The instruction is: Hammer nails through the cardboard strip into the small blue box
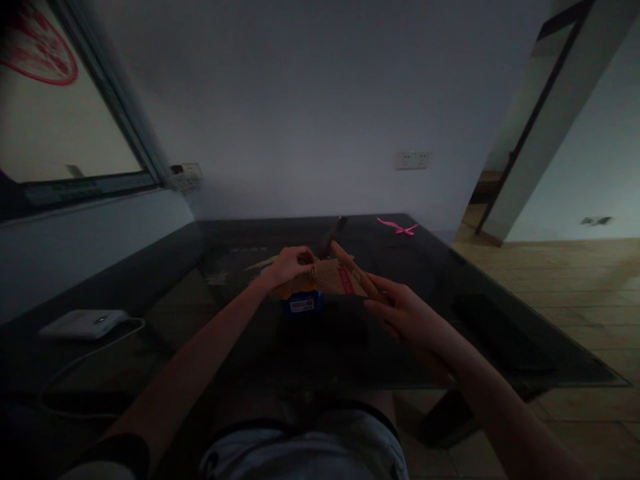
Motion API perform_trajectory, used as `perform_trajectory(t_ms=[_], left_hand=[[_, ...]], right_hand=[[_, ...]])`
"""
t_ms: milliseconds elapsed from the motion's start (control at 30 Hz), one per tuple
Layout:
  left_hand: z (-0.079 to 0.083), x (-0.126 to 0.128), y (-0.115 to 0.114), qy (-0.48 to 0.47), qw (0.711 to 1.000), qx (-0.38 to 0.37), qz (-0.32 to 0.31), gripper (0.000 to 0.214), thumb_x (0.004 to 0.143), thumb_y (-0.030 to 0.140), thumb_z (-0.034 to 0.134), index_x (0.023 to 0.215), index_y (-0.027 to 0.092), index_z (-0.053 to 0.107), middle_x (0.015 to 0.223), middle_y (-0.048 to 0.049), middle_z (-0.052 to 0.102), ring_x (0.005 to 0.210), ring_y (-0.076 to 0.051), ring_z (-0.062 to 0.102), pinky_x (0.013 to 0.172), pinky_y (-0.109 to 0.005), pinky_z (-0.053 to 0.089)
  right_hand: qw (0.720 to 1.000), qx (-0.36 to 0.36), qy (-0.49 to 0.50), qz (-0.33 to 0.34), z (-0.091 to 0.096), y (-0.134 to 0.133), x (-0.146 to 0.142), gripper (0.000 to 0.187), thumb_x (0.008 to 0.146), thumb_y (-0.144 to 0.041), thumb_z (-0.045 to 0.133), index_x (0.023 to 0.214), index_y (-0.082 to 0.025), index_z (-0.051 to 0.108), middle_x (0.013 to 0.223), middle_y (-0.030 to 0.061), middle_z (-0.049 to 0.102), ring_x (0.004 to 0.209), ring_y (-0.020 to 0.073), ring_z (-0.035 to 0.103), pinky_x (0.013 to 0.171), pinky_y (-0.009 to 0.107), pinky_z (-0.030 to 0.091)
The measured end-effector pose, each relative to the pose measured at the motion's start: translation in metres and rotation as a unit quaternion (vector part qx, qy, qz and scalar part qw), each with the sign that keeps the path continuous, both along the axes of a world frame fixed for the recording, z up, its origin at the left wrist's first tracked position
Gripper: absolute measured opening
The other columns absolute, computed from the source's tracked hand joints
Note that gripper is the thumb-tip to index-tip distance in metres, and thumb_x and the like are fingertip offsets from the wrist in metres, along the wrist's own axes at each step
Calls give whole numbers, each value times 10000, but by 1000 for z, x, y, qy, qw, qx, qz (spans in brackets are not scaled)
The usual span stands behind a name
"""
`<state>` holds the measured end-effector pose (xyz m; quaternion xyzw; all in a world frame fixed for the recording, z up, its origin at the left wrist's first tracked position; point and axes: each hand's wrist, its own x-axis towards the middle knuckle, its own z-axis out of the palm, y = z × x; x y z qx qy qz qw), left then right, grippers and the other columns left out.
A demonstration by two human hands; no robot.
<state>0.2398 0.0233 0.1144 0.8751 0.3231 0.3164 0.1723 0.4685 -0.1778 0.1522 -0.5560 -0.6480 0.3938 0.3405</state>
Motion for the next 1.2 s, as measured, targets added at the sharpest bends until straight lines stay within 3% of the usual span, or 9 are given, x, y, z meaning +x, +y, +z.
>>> perform_trajectory(t_ms=[333,533,767,967,1200], left_hand=[[3,-1,1,37,998,-34,32,237,707,284,638,865,112,675,821,-67,699,743,-186,637,655,-257,464],[4,2,1,38,997,-58,30,222,692,249,643,850,100,690,814,-89,704,742,-193,644,669,-266,476],[4,2,2,28,996,-86,21,270,689,241,648,921,109,689,885,-75,709,811,-197,650,705,-262,488],[3,1,2,35,995,-89,27,207,693,244,652,839,103,691,812,-89,709,751,-181,651,684,-254,487],[7,2,-1,38,995,-88,13,214,691,209,636,868,104,693,848,-79,712,762,-177,653,702,-255,485]], right_hand=[[989,17,-125,74,31,29,-13,531,839,-307,499,1339,-153,406,570,-62,444,357,51,416,312,153,361],[984,22,-157,84,44,28,-12,523,840,-265,487,1347,-168,405,579,-53,460,355,55,427,308,156,366],[982,-4,-162,95,42,24,-12,524,849,-312,482,1347,-172,399,570,-59,454,364,57,441,313,148,368],[985,22,-154,72,43,22,-10,560,843,-311,490,1376,-189,371,568,-60,458,348,51,423,310,152,363],[982,14,-166,89,35,24,-7,516,840,-331,491,1327,-170,433,588,-45,492,375,67,459,322,162,368]])
